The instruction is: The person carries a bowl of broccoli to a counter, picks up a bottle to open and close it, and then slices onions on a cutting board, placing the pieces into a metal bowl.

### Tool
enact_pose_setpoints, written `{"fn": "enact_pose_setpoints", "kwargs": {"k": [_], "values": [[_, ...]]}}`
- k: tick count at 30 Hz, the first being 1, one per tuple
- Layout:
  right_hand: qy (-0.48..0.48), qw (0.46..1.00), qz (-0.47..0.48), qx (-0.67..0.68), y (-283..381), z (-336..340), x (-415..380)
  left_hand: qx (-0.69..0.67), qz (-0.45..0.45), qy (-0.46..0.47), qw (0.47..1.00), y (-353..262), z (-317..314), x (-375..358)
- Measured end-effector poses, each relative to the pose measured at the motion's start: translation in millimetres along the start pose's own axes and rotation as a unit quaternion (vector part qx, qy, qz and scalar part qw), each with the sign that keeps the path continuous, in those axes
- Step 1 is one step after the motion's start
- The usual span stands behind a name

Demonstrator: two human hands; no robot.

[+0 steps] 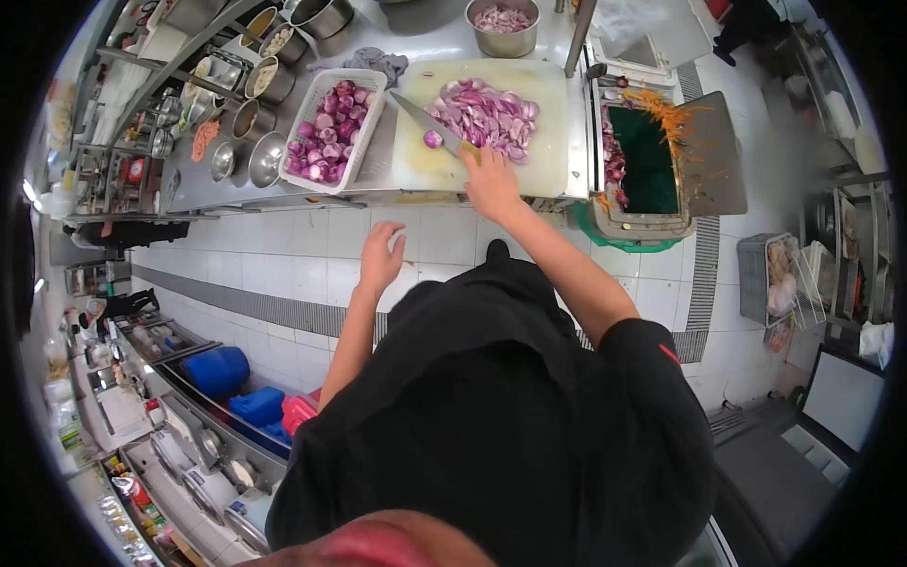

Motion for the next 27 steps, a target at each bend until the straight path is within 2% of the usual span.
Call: {"fn": "enact_pose_setpoints", "kwargs": {"k": [1, 5, 7, 8, 10, 14, 16, 23, 25, 27], "values": [[-0.005, 0.999, 0.002, -0.048, -1, -11, 8, -0.022, 0.018, 0.0, 1.0, 0, 0, 16], [0.055, 0.99, -0.043, -0.122, -4, -28, 40, -0.044, -0.048, -0.032, 0.997, -18, -9, 100], [0.108, 0.986, -0.119, -0.054, -8, -29, 47, -0.036, -0.079, -0.055, 0.995, -21, -22, 142], [0.109, 0.985, -0.124, -0.052, -8, -33, 48, -0.036, -0.081, -0.049, 0.995, -15, -31, 158], [0.231, 0.964, -0.132, 0.018, -12, -57, 44, -0.042, -0.06, -0.037, 0.997, 0, -50, 181], [0.192, 0.969, -0.131, 0.084, -13, -64, 34, -0.011, -0.089, 0.002, 0.996, 7, -57, 189], [0.168, 0.963, -0.19, 0.095, 1, -35, 28, -0.049, -0.118, 0.019, 0.992, 9, -56, 187], [0.165, 0.968, -0.187, 0.016, -13, -46, 40, -0.099, -0.109, 0.051, 0.988, 17, -54, 197], [0.14, 0.975, -0.174, 0.002, -16, -50, 43, -0.058, -0.132, 0.101, 0.984, 14, -62, 197], [0.151, 0.972, -0.18, 0.0, -13, -52, 46, -0.081, -0.113, 0.09, 0.986, 21, -61, 193]]}}
Point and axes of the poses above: each hand's wrist, its own x-axis towards the middle knuckle, its own z-axis out of the back of the hand, y = z × x, the point moved 8 cm from there along x, towards the middle knuckle, and after that the axes turned 5 degrees about y, right-handed, at the moved point
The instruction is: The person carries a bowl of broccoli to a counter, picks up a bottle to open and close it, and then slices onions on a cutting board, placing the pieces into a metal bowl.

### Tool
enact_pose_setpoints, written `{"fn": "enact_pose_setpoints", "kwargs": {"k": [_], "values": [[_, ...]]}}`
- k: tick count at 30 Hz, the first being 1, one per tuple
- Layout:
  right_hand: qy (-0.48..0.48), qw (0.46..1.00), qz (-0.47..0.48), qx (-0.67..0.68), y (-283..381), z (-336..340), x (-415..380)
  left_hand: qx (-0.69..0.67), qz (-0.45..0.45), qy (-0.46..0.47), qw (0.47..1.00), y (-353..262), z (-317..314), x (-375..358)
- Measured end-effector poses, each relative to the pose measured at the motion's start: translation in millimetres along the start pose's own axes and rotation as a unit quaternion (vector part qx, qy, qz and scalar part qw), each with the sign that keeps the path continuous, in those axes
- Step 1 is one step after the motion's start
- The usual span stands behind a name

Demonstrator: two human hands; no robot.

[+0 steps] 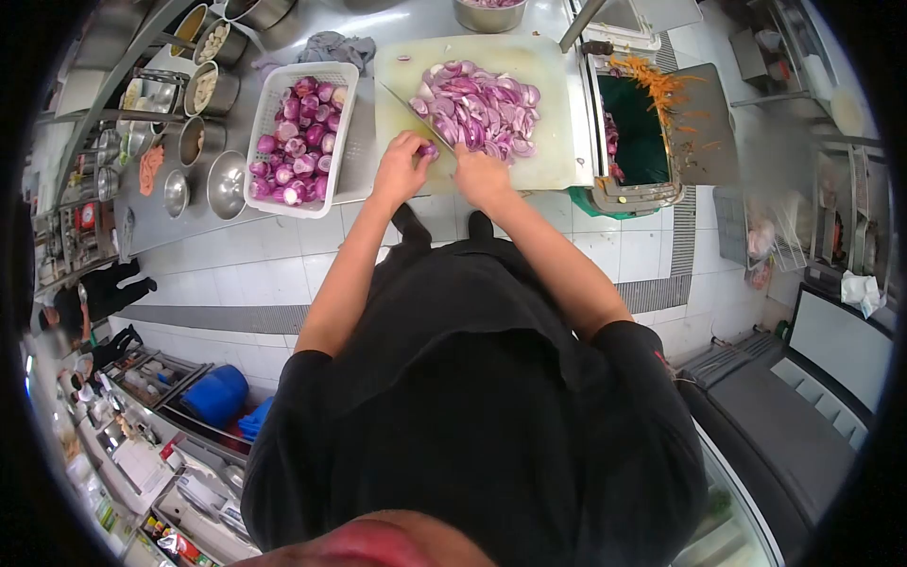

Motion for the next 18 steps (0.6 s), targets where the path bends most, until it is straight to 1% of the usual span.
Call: {"fn": "enact_pose_setpoints", "kwargs": {"k": [2, 4, 7, 10, 11, 13, 14, 16, 17, 18], "values": [[0.012, 1.0, -0.006, -0.001, 7, 4, 0, -0.022, 0.017, -0.014, 1.0, 5, 0, -2], [0.03, 0.999, -0.013, -0.019, 17, 19, -5, -0.007, 0.001, -0.03, 1.0, 0, 0, 1], [0.047, 0.998, -0.033, -0.026, 27, 30, -18, 0.004, 0.007, -0.033, 0.999, -4, -4, 6], [0.039, 0.999, -0.021, -0.013, 12, 0, -3, -0.011, 0.011, -0.042, 0.999, -4, -3, 4], [0.038, 0.999, -0.017, -0.016, 15, 10, -1, -0.01, 0.011, -0.047, 0.999, -4, -2, 7], [0.065, 0.997, -0.032, -0.031, 28, 31, -11, -0.024, 0.007, -0.05, 0.998, -6, -1, 2], [0.065, 0.997, -0.032, -0.029, 24, 17, -8, -0.022, 0.007, -0.049, 0.999, -5, 0, 4], [-0.015, 0.999, -0.016, 0.026, 9, -9, -7, -0.022, 0.02, -0.043, 0.999, -6, -3, 2], [-0.019, 0.999, -0.019, 0.026, 4, -5, -3, -0.022, 0.015, -0.042, 0.999, -8, -3, 4], [-0.008, 1.0, -0.008, 0.009, 2, -1, 8, 0.01, -0.042, -0.04, 0.998, -16, -2, 10]]}}
Point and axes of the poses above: each hand's wrist, its own x-axis towards the middle knuckle, its own z-axis out of the back of the hand, y = z × x, the point moved 8 cm from there along x, towards the middle knuckle, and after that the axes turned 5 degrees about y, right-handed, at the moved point
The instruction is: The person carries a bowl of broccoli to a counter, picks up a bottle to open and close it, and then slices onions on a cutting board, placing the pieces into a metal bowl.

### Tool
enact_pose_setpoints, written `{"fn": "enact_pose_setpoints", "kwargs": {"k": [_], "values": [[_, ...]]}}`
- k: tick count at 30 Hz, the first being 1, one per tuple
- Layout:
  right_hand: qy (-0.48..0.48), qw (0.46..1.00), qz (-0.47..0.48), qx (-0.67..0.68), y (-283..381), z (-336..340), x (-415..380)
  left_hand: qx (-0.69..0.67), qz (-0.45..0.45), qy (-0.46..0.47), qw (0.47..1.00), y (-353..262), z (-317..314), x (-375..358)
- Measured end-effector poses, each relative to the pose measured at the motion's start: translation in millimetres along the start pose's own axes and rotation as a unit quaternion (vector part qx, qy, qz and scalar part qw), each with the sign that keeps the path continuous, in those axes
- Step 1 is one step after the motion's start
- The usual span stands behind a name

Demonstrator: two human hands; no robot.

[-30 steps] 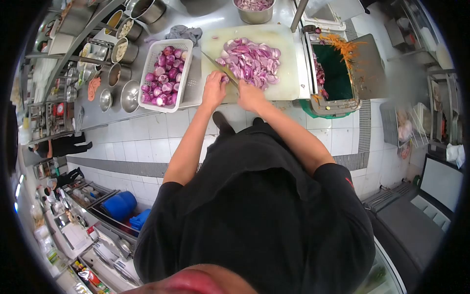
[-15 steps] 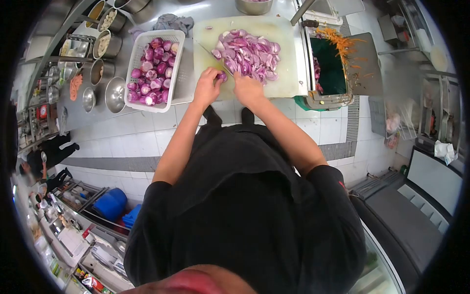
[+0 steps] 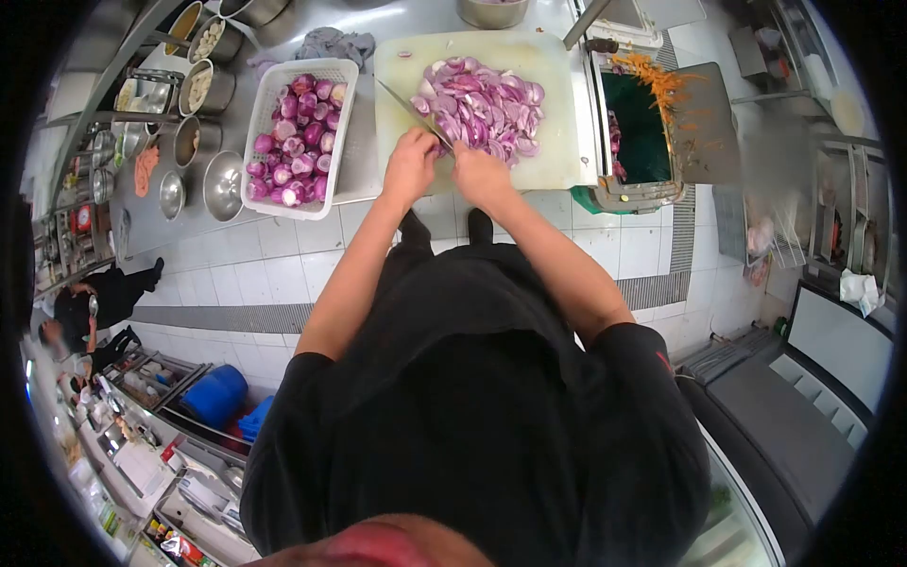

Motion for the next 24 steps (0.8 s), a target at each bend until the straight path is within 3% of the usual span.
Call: {"fn": "enact_pose_setpoints", "kwargs": {"k": [1, 5, 7, 8, 10, 11, 13, 16, 22, 24], "values": [[0.015, 1.0, 0.009, -0.014, 0, -1, 3, 0.03, -0.054, 0.007, 0.998, -8, 0, -1], [0.013, 1.0, 0.009, -0.008, 4, 18, -6, 0.103, -0.089, 0.088, 0.987, -11, -13, -1], [0.01, 1.0, -0.008, 0.001, 4, 6, -13, 0.051, 0.194, 0.055, 0.978, 16, -7, -13], [0.009, 1.0, -0.009, 0.003, 2, -1, -14, 0.052, 0.194, 0.056, 0.978, 16, -7, -21], [-0.019, 1.0, 0.001, 0.008, 1, -5, -14, -0.001, 0.092, -0.051, 0.994, 9, 8, -32], [-0.022, 1.0, 0.003, 0.008, 3, 0, -9, 0.001, 0.091, -0.053, 0.994, 15, 10, -31], [0.011, 1.0, -0.01, -0.018, 3, -2, -8, 0.02, -0.044, -0.011, 0.999, 2, 0, -35], [0.032, 0.999, -0.006, -0.027, 20, 31, -25, 0.018, -0.026, 0.015, 0.999, 6, -11, -23], [0.035, 0.998, -0.018, -0.048, 2, 5, -19, 0.021, -0.007, -0.009, 1.0, 9, -20, -22], [0.043, 0.998, -0.013, -0.048, 15, 27, -30, 0.014, -0.001, -0.009, 1.0, 9, -19, -23]]}}
Point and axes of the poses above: each hand's wrist, its own x-axis towards the middle knuckle, its own z-axis out of the back of the hand, y = z × x, the point moved 8 cm from there along x, towards the middle knuckle, and after that the axes turned 5 degrees about y, right-handed, at the moved point
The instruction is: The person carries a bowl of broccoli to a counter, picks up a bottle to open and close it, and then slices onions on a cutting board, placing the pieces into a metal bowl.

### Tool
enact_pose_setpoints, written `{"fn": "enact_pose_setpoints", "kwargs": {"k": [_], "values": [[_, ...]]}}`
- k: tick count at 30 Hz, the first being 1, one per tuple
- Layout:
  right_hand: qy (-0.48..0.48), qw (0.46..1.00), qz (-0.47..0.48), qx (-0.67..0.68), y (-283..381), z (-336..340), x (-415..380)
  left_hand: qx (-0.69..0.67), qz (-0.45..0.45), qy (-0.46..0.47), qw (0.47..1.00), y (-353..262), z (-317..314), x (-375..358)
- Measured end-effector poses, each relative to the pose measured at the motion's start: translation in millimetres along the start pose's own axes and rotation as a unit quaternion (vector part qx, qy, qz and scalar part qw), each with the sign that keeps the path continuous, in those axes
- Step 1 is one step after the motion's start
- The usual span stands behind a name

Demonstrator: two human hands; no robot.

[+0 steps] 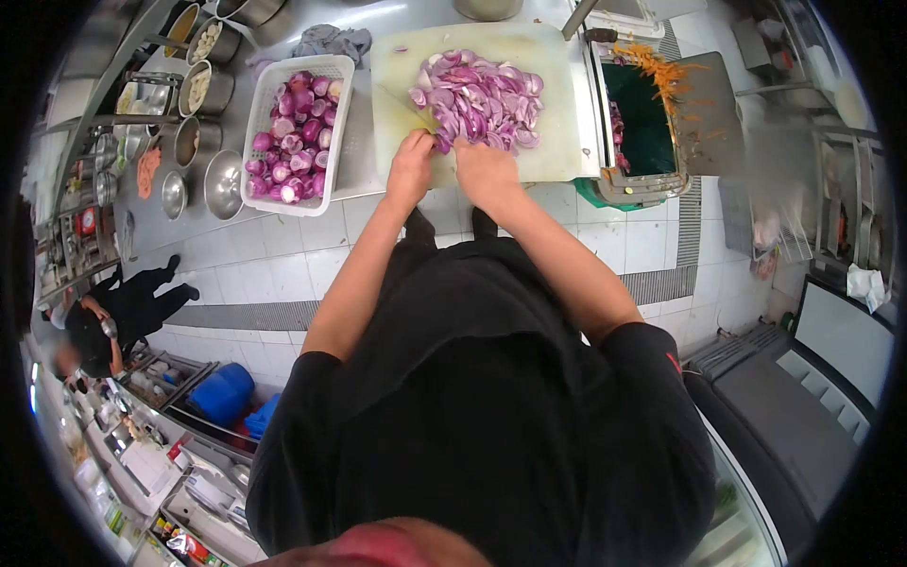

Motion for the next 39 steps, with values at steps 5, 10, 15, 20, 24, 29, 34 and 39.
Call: {"fn": "enact_pose_setpoints", "kwargs": {"k": [5, 10, 15, 20, 24, 29, 34, 39], "values": [[-0.003, 1.0, -0.017, 0.025, -9, -25, 8, -0.005, -0.009, -0.026, 1.0, -3, 1, 0], [-0.047, 0.998, 0.027, 0.031, 2, -9, -5, 0.015, -0.023, -0.021, 0.999, -4, 3, 0], [0.031, 1.0, -0.001, 0.003, 6, -2, -6, 0.014, -0.02, -0.041, 0.999, 2, 0, -1], [-0.008, 0.998, -0.009, 0.056, -11, -37, 11, 0.0, -0.025, -0.043, 0.999, 0, 4, -1], [-0.057, 0.993, 0.044, 0.093, -3, -14, 0, 0.034, -0.044, -0.07, 0.996, -25, 41, 29], [0.006, 0.994, 0.057, 0.095, 5, -32, -24, 0.089, 0.041, -0.074, 0.992, -14, 47, 99], [0.033, 0.997, 0.046, 0.056, -14, -47, -14, 0.088, 0.053, -0.018, 0.995, 18, 45, 94], [-0.027, 0.997, 0.035, 0.067, -32, -28, -15, -0.052, 0.136, -0.068, 0.987, 29, 43, 6]]}}
Point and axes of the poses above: each hand's wrist, its own x-axis towards the middle knuckle, its own z-axis out of the back of the hand, y = z × x, the point moved 8 cm from there along x, towards the middle knuckle, and after that the axes turned 5 degrees about y, right-handed, at the moved point
